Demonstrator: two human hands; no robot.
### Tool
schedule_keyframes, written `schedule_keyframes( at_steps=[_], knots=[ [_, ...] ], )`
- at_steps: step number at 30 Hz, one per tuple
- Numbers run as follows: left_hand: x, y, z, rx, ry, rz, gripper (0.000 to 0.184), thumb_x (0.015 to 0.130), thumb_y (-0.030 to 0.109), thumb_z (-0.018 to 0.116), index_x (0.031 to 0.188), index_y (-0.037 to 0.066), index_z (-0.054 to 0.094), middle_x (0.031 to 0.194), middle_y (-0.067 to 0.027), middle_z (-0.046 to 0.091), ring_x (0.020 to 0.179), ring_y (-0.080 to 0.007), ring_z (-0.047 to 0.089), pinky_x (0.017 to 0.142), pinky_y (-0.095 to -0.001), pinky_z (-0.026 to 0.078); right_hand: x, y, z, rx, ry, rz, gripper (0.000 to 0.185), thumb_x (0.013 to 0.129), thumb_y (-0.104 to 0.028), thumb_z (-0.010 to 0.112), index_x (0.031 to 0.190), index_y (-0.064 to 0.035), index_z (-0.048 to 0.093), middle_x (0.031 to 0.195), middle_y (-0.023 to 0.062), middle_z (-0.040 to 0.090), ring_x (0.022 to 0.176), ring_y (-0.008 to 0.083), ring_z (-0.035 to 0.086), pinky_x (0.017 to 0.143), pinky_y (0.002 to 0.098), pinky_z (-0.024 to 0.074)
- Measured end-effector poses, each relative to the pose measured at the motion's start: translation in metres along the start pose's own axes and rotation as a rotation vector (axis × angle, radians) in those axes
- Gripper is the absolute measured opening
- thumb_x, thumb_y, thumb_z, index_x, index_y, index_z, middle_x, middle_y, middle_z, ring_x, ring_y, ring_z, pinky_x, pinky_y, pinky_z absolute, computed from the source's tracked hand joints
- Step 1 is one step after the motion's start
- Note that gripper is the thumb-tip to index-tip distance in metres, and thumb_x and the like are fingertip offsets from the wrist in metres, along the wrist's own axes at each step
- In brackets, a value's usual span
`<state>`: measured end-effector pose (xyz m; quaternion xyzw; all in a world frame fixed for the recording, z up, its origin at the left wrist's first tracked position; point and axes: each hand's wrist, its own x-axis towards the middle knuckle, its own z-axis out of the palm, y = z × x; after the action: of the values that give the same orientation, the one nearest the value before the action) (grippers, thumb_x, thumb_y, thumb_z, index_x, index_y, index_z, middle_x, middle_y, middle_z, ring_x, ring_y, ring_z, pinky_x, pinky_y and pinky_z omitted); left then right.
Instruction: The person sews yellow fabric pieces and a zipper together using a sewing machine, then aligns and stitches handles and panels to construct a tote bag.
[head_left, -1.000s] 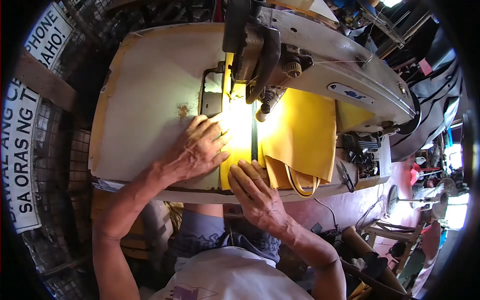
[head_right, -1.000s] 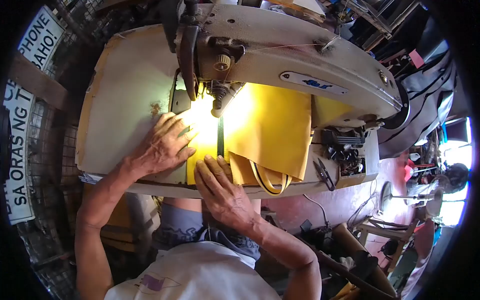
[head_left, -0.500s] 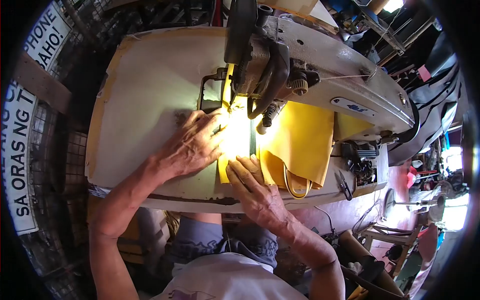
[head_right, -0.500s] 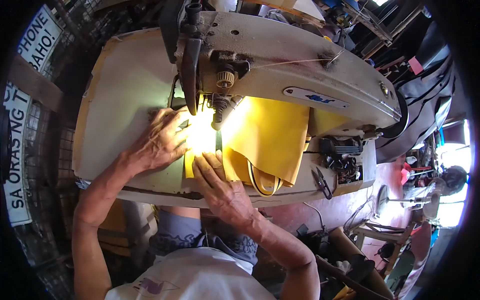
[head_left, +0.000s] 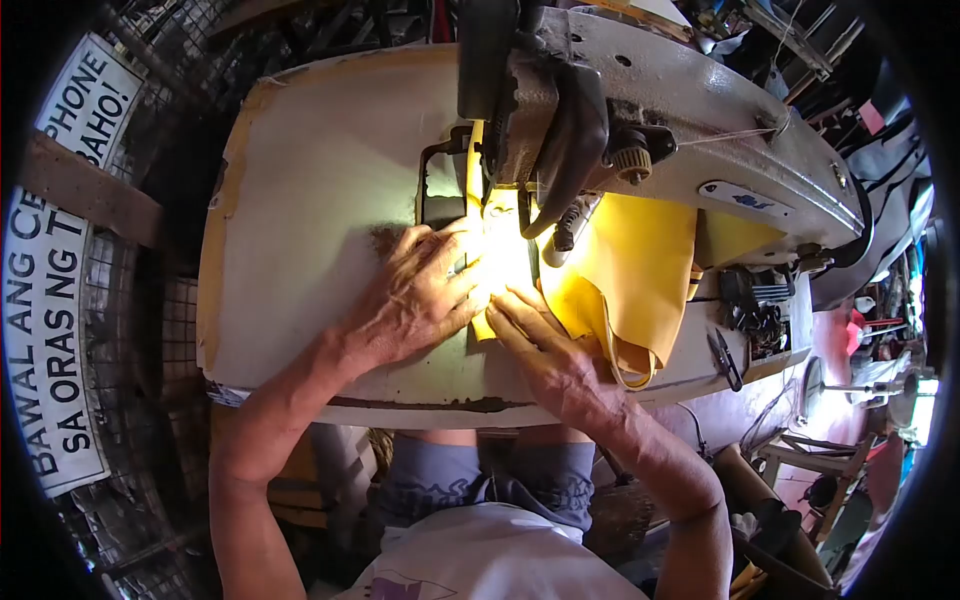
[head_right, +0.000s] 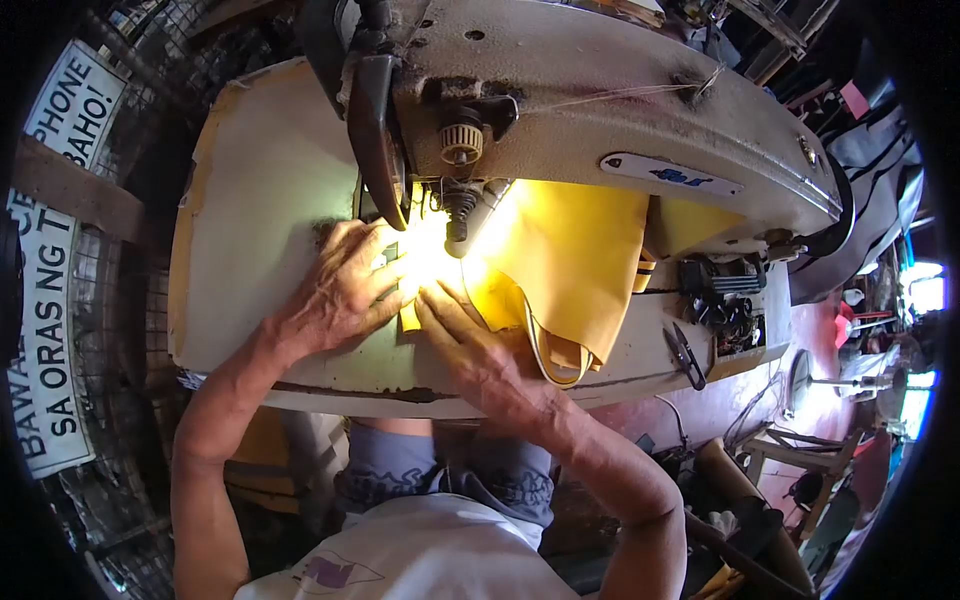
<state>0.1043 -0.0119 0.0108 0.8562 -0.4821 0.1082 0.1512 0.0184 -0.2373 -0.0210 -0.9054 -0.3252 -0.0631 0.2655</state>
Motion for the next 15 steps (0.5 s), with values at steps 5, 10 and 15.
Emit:
schedule_keyframes(
  at_steps=[5,10,15],
  knots=[
    [0.003,0.0,-0.001,-0.028,0.048,-0.017,0.032,0.092,0.018,0.065,0.119,0.003,0.068,0.127,-0.0153,0.059,0.118,-0.0322,0.056,0.105,-0.0493,0.042,0.005,0.013,0.002,-0.107,0.038,-0.058,0.06,0.081,-0.002,0.056,0.141,0.0028,0.054,0.148,0.0195,0.053,0.143,0.0313,0.048,0.119,0.0462,0.0375],
    [-0.007,-0.001,0.008,-0.026,0.051,0.04,0.028,0.089,0.012,0.068,0.115,-0.001,0.068,0.124,-0.015,0.061,0.121,-0.0288,0.057,0.101,-0.0459,0.046,0.006,0.011,-0.002,-0.157,0.036,-0.054,0.06,0.081,-0.004,0.056,0.141,0.0,0.055,0.149,0.0165,0.053,0.143,0.0288,0.049,0.119,0.0444,0.0384],
    [0.002,-0.008,0.007,-0.054,0.074,0.009,0.03,0.087,0.011,0.069,0.114,-0.001,0.069,0.121,-0.014,0.063,0.122,-0.029,0.057,0.099,-0.0449,0.047,0.013,0.019,-0.004,-0.123,0.01,-0.024,0.06,0.084,-0.003,0.056,0.143,-0.0019,0.052,0.148,0.014,0.054,0.14,0.0272,0.051,0.115,0.0428,0.0418]
  ],
)
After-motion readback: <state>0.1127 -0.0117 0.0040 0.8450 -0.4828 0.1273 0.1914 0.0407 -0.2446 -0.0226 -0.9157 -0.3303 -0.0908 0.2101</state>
